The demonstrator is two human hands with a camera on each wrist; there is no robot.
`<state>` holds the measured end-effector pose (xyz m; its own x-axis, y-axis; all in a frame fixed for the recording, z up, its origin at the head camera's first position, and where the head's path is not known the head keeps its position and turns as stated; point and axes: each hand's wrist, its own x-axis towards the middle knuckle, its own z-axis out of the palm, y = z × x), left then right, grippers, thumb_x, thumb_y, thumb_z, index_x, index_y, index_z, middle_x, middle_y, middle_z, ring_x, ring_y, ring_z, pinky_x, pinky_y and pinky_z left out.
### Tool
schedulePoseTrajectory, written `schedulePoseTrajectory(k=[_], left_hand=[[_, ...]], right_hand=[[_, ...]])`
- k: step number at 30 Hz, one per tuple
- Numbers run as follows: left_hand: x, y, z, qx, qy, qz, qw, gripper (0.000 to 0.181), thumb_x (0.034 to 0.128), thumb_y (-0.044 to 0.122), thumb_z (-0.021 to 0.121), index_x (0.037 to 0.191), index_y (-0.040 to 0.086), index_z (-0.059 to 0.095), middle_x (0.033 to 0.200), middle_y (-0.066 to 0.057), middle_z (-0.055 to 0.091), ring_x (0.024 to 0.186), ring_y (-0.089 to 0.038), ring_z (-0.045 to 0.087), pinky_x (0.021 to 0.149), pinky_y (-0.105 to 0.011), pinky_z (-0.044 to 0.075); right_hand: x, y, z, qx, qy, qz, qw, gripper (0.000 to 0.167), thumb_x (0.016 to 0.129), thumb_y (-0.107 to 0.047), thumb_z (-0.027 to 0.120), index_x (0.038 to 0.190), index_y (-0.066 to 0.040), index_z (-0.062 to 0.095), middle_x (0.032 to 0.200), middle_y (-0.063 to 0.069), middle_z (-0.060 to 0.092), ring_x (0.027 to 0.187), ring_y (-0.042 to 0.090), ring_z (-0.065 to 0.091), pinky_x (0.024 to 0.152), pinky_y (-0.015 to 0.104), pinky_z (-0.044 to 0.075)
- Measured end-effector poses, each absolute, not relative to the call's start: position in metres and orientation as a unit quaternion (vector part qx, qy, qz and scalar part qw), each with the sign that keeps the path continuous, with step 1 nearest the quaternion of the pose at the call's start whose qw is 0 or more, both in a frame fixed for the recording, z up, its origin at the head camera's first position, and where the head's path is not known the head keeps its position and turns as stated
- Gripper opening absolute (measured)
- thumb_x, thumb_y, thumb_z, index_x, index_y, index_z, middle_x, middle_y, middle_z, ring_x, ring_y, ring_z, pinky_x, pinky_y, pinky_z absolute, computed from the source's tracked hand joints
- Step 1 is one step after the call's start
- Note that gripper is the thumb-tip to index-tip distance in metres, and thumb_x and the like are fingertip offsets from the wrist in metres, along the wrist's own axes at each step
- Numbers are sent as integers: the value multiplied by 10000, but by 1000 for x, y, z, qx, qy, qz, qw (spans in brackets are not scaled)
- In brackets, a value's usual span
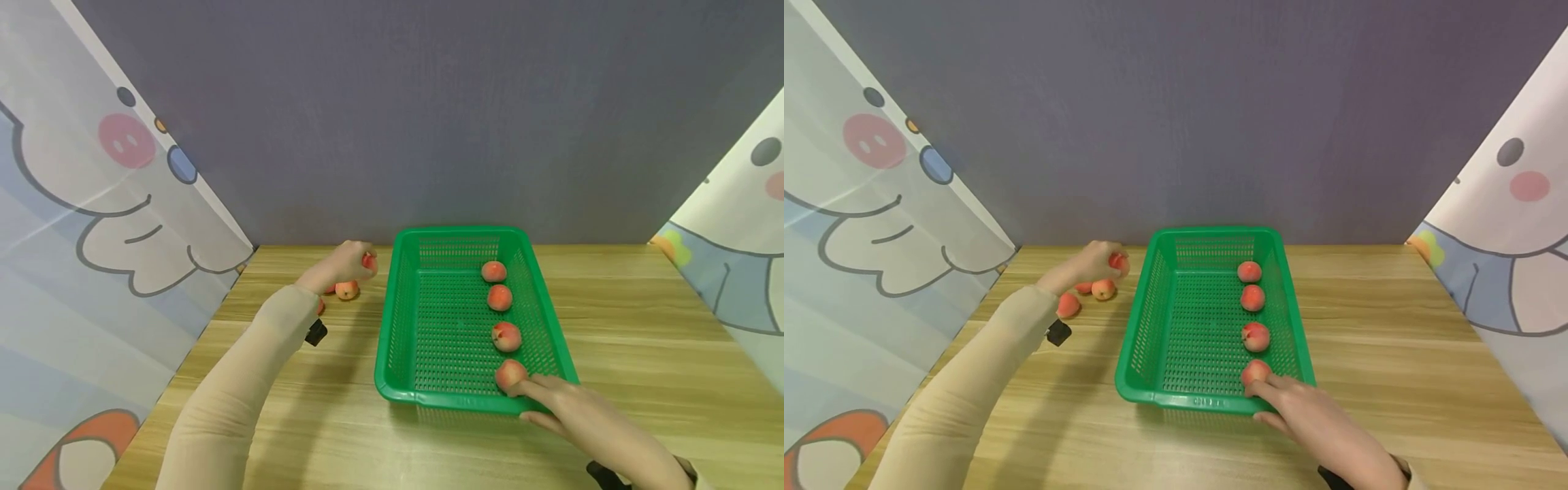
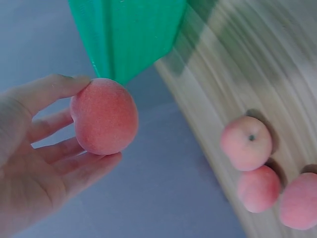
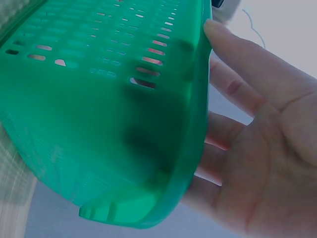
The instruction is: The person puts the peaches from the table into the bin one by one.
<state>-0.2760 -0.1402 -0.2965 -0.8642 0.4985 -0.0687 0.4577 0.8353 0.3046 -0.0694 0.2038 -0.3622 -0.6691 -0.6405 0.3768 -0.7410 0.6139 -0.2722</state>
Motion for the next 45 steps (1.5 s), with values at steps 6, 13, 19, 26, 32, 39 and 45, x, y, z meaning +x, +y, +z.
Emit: schedulePoseTrajectory(k=[6, 13, 19, 26, 32, 39, 45], left_hand=[[-277, -129, -287, 249, 957, 133, 60, 355, 778, 95, 604, 1105, -39, 564, 1024, -153, 584, 831, -233, 517, 688, -313, 435], [-279, -111, -277, 251, 956, 144, 50, 191, 750, 35, 539, 934, 11, 581, 857, -78, 555, 730, -174, 454, 646, -277, 367], [-281, -93, -267, 261, 954, 140, 46, 267, 757, 47, 528, 1013, -5, 585, 886, -95, 559, 709, -174, 427, 649, -275, 353], [-281, -73, -261, 256, 956, 127, 65, 372, 816, 117, 534, 1171, 5, 538, 1109, -118, 555, 769, -184, 439, 678, -281, 369], [-283, -58, -262, 270, 954, 113, 61, 362, 825, 148, 559, 1162, 17, 549, 1137, -113, 554, 789, -177, 444, 672, -270, 378], [-282, -41, -263, 280, 949, 129, 63, 359, 825, 145, 570, 1161, 22, 549, 1110, -97, 559, 733, -158, 428, 622, -245, 352], [-283, -26, -267, 279, 949, 134, 67, 352, 832, 142, 559, 1167, 33, 542, 1084, -79, 562, 722, -145, 428, 620, -230, 364]], right_hand=[[-70, 204, -362, 389, -890, 205, 118, 297, 746, -243, 680, 1025, -217, 580, 898, -128, 560, 764, 34, 546, 569, 212, 458], [-70, 205, -363, 385, -893, 204, 112, 302, 756, -265, 667, 1041, -218, 575, 899, -126, 559, 771, 43, 556, 568, 218, 464], [-70, 204, -364, 384, -892, 205, 124, 291, 747, -264, 675, 1018, -218, 579, 888, -124, 563, 769, 56, 565, 569, 220, 469], [-70, 204, -363, 385, -892, 202, 123, 297, 747, -268, 675, 1023, -221, 576, 891, -122, 565, 769, 54, 563, 568, 223, 469], [-70, 204, -364, 387, -892, 200, 124, 295, 733, -237, 689, 1008, -209, 584, 911, -101, 582, 785, 68, 568, 575, 225, 473], [-70, 204, -364, 384, -893, 202, 115, 299, 728, -216, 694, 1007, -214, 585, 933, -100, 580, 803, 83, 572, 575, 232, 475], [-70, 204, -364, 380, -896, 201, 111, 300, 730, -213, 694, 1010, -212, 587, 940, -99, 578, 809, 88, 574, 579, 240, 477]])
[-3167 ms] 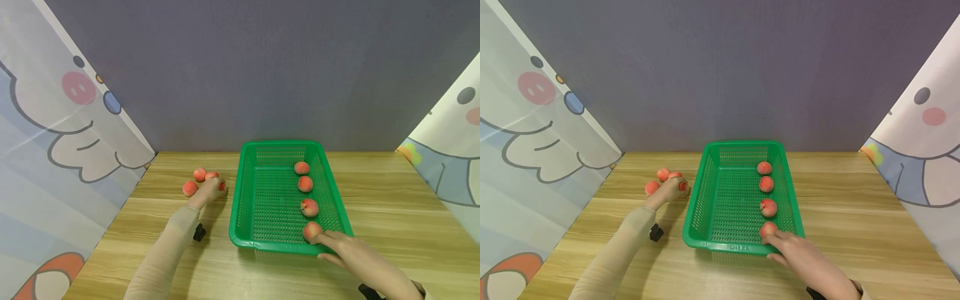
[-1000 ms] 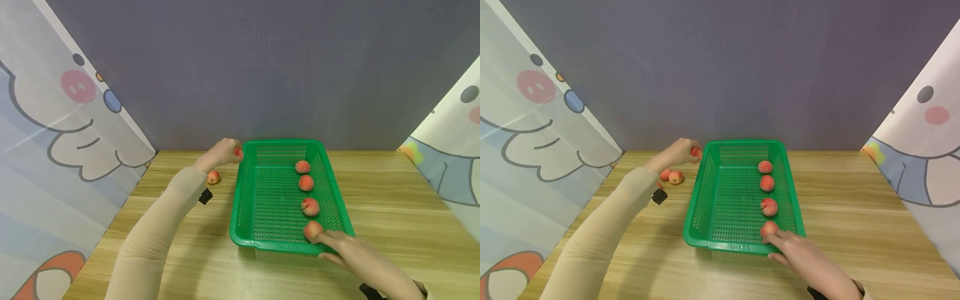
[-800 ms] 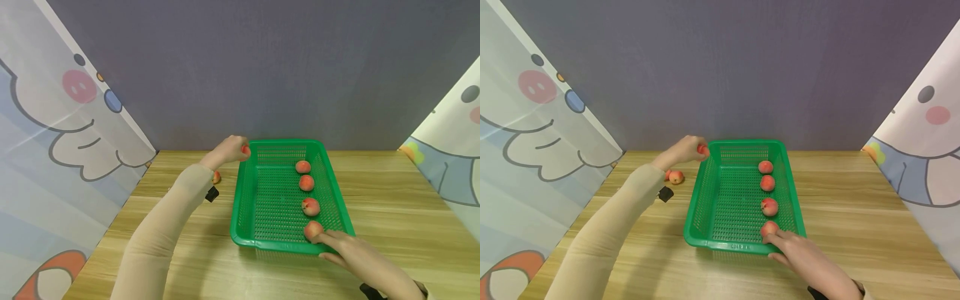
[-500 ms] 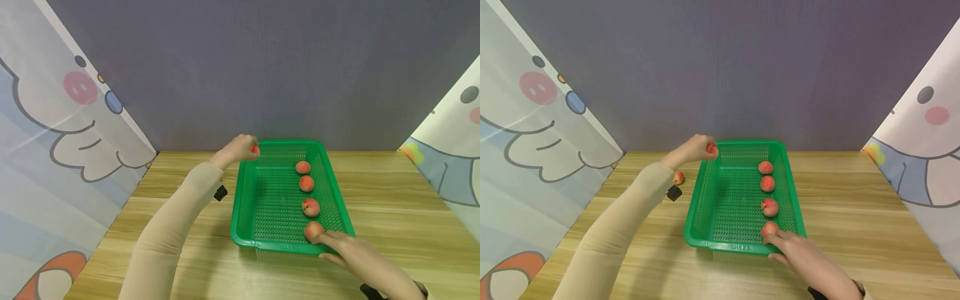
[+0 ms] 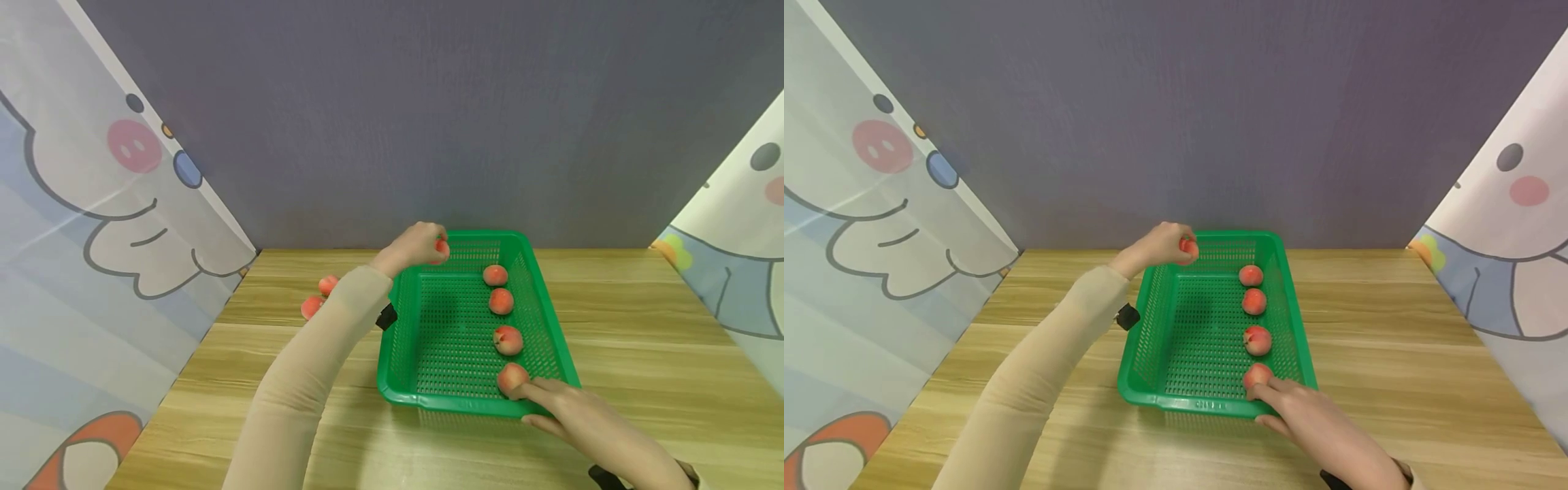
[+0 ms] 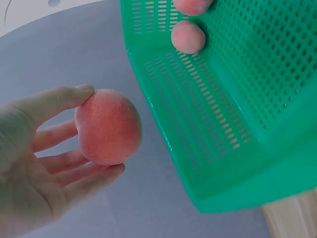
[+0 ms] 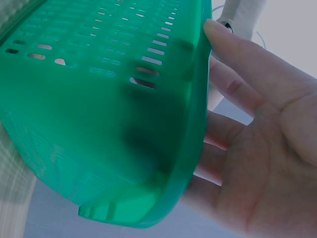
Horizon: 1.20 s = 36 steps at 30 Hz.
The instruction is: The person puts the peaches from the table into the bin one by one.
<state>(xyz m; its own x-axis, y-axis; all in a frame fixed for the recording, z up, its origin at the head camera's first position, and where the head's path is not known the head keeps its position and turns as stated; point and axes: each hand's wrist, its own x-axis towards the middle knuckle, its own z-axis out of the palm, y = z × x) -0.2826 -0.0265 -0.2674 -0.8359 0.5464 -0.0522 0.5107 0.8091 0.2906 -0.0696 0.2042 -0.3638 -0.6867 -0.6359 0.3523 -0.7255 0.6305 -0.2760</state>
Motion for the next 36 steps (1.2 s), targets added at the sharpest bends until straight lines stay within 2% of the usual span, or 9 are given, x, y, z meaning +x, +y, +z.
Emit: schedulePoseTrajectory(k=[8, 15, 19, 24, 30, 36], left_hand=[[-283, -12, -282, 260, 948, 170, 68, 353, 823, 113, 536, 1163, 20, 528, 969, -57, 554, 652, -127, 418, 567, -198, 364], [-287, -4, -296, 261, 945, 188, 53, 247, 761, 9, 475, 995, 7, 555, 873, -73, 501, 647, -122, 364, 633, -219, 322], [-291, 0, -304, 254, 948, 185, 46, 205, 767, 3, 473, 954, 6, 558, 798, -64, 466, 619, -126, 333, 586, -214, 287], [-294, 7, -315, 240, 955, 168, 40, 66, 790, 22, 483, 833, 60, 518, 751, -34, 427, 617, -123, 310, 543, -213, 252], [-296, 12, -327, 215, 966, 144, 32, 18, 833, 81, 520, 825, 89, 533, 740, -13, 454, 630, -120, 352, 528, -222, 291], [-296, 16, -338, 203, 972, 113, 34, 69, 862, 109, 507, 817, 108, 559, 786, -5, 502, 713, -131, 443, 573, -243, 355]], right_hand=[[-70, 204, -364, 383, -894, 204, 109, 283, 745, -237, 681, 1010, -214, 586, 929, -102, 576, 796, 78, 572, 572, 234, 475], [-70, 205, -364, 388, -890, 212, 108, 284, 749, -232, 677, 1016, -203, 584, 927, -97, 575, 797, 73, 567, 572, 228, 473], [-70, 205, -364, 388, -890, 212, 114, 292, 749, -242, 677, 1022, -206, 583, 925, -100, 580, 798, 70, 569, 579, 226, 475], [-70, 206, -364, 387, -890, 210, 118, 292, 747, -246, 678, 1020, -199, 586, 914, -100, 582, 789, 65, 570, 577, 224, 475], [-70, 205, -365, 393, -887, 208, 129, 301, 732, -228, 691, 1012, -194, 586, 897, -110, 573, 771, 52, 563, 568, 210, 467], [-70, 205, -365, 392, -887, 206, 133, 307, 723, -220, 698, 1008, -202, 586, 893, -116, 573, 766, 51, 561, 569, 214, 467]])
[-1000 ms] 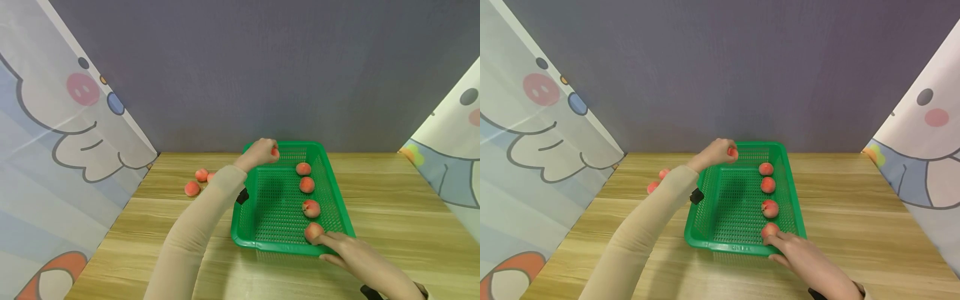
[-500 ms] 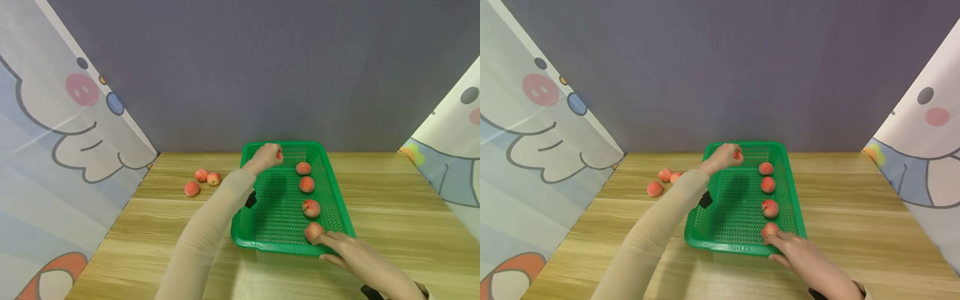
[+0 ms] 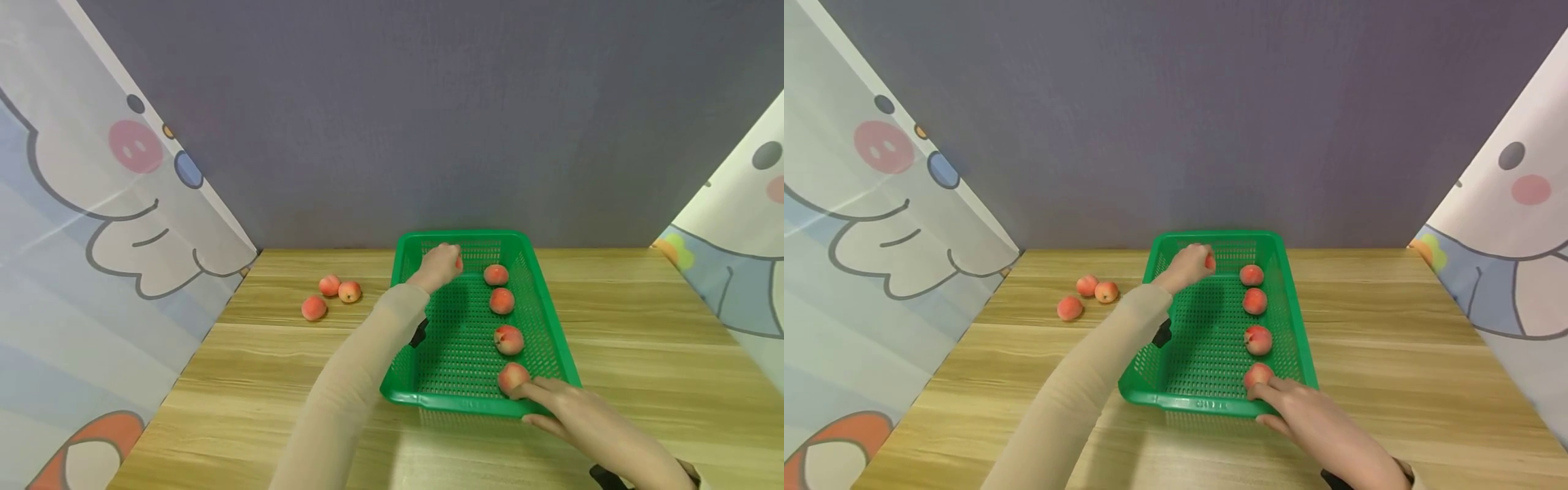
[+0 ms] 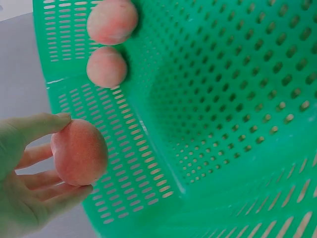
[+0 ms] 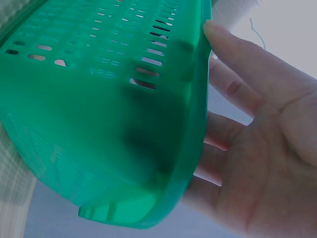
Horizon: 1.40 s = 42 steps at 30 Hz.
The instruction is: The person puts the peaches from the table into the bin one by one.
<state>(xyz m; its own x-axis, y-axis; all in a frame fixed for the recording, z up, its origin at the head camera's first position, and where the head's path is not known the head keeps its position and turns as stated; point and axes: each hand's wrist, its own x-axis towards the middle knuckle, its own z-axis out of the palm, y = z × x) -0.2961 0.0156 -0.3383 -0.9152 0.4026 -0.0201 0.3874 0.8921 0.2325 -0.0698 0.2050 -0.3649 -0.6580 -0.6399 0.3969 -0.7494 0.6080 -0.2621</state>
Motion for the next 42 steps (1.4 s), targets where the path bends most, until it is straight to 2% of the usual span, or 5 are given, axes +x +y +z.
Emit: schedulePoseTrajectory(k=[5, 13, 22, 34, 42], left_hand=[[-298, 18, -348, 194, 974, 109, 41, 49, 869, 150, 546, 852, 124, 584, 824, 15, 539, 800, -130, 501, 612, -249, 396], [-301, 16, -360, 177, 978, 105, 47, 79, 860, 145, 568, 917, 110, 611, 866, 11, 590, 742, -116, 546, 594, -216, 433], [-304, 13, -371, 171, 980, 93, 47, 93, 867, 148, 562, 932, 106, 613, 951, -24, 597, 851, -150, 559, 612, -230, 445], [-307, 19, -381, 168, 983, 54, 54, 131, 881, 168, 541, 987, 120, 601, 953, -16, 601, 746, -128, 566, 554, -232, 440], [-308, 19, -386, 164, 984, 52, 54, 147, 875, 144, 552, 1008, 115, 609, 1159, -68, 570, 856, -169, 599, 605, -252, 479]], right_hand=[[-70, 206, -365, 387, -891, 204, 126, 287, 745, -258, 678, 1011, -206, 583, 887, -112, 574, 764, 54, 566, 561, 222, 469], [-69, 206, -365, 385, -892, 204, 121, 303, 739, -239, 687, 1022, -216, 580, 894, -106, 573, 769, 52, 567, 556, 220, 469], [-69, 205, -365, 389, -889, 209, 120, 304, 740, -230, 687, 1025, -201, 582, 902, -112, 568, 778, 52, 564, 568, 221, 470], [-70, 205, -364, 389, -889, 207, 122, 287, 749, -249, 676, 1016, -206, 580, 916, -102, 573, 788, 62, 565, 569, 215, 469], [-70, 204, -365, 388, -889, 206, 125, 286, 749, -256, 674, 1015, -210, 580, 926, -99, 576, 796, 73, 569, 571, 220, 472]])
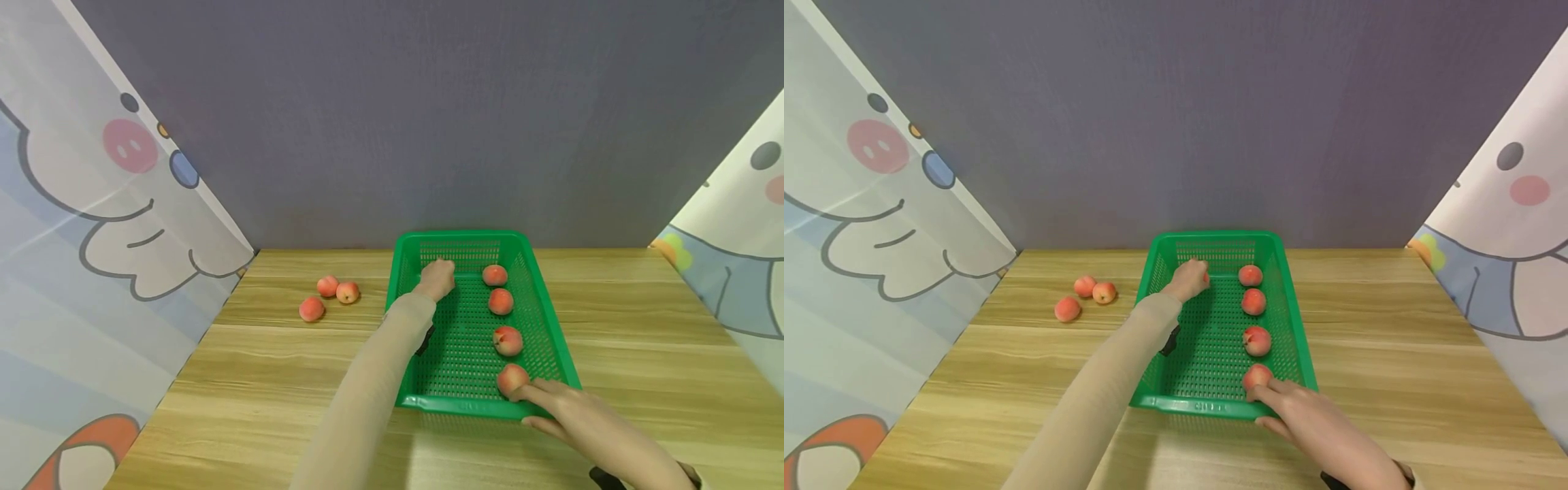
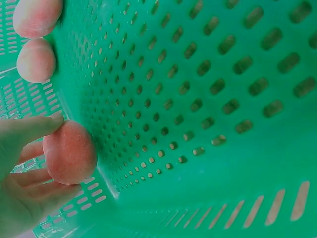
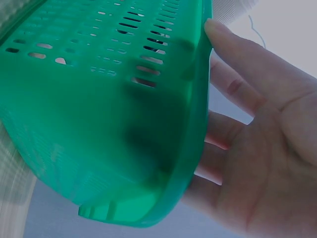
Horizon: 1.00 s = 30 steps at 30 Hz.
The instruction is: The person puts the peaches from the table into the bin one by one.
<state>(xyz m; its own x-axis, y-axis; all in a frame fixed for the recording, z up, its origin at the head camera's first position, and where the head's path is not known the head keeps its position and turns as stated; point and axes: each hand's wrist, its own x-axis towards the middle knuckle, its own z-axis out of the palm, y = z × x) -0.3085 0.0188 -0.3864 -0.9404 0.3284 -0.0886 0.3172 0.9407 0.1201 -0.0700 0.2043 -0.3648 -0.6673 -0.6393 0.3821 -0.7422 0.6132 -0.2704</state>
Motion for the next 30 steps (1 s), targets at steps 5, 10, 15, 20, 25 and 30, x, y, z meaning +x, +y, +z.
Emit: schedulePoseTrajectory(k=[5, 10, 15, 20, 25, 30], left_hand=[[-309, 19, -388, 163, 984, 45, 53, 128, 868, 153, 565, 982, 119, 611, 1001, -28, 621, 784, -149, 600, 565, -242, 471], [-310, 19, -388, 161, 985, 45, 49, 160, 857, 159, 583, 1008, 117, 614, 1006, -28, 622, 812, -163, 605, 588, -252, 486], [-310, 19, -388, 159, 985, 48, 48, 165, 868, 152, 564, 1022, 114, 611, 1084, -53, 601, 847, -180, 601, 595, -256, 488], [-311, 19, -389, 160, 985, 49, 46, 164, 871, 154, 559, 1022, 112, 609, 1091, -59, 596, 868, -185, 597, 602, -260, 490], [-311, 19, -390, 161, 985, 47, 49, 184, 879, 149, 544, 1049, 109, 602, 1160, -83, 563, 915, -198, 585, 630, -265, 494], [-311, 18, -391, 162, 984, 52, 53, 214, 879, 150, 546, 1083, 107, 591, 1230, -99, 520, 995, -222, 559, 685, -282, 501]], right_hand=[[-69, 204, -365, 390, -888, 205, 130, 292, 744, -255, 679, 1015, -215, 578, 925, -107, 573, 796, 70, 567, 574, 218, 471], [-70, 205, -365, 388, -890, 206, 124, 299, 739, -236, 686, 1018, -210, 581, 934, -98, 577, 805, 79, 571, 579, 227, 476], [-70, 204, -364, 385, -892, 203, 123, 289, 744, -247, 680, 1014, -206, 584, 931, -97, 580, 806, 81, 572, 583, 228, 477], [-70, 205, -364, 382, -894, 202, 119, 286, 749, -252, 676, 1016, -209, 584, 931, -95, 581, 805, 81, 572, 578, 233, 477], [-70, 204, -365, 385, -891, 202, 128, 286, 745, -257, 678, 1011, -215, 581, 918, -101, 580, 792, 71, 570, 578, 228, 475], [-70, 204, -365, 384, -892, 201, 128, 276, 747, -262, 676, 1002, -211, 584, 910, -102, 576, 781, 63, 565, 566, 221, 469]])
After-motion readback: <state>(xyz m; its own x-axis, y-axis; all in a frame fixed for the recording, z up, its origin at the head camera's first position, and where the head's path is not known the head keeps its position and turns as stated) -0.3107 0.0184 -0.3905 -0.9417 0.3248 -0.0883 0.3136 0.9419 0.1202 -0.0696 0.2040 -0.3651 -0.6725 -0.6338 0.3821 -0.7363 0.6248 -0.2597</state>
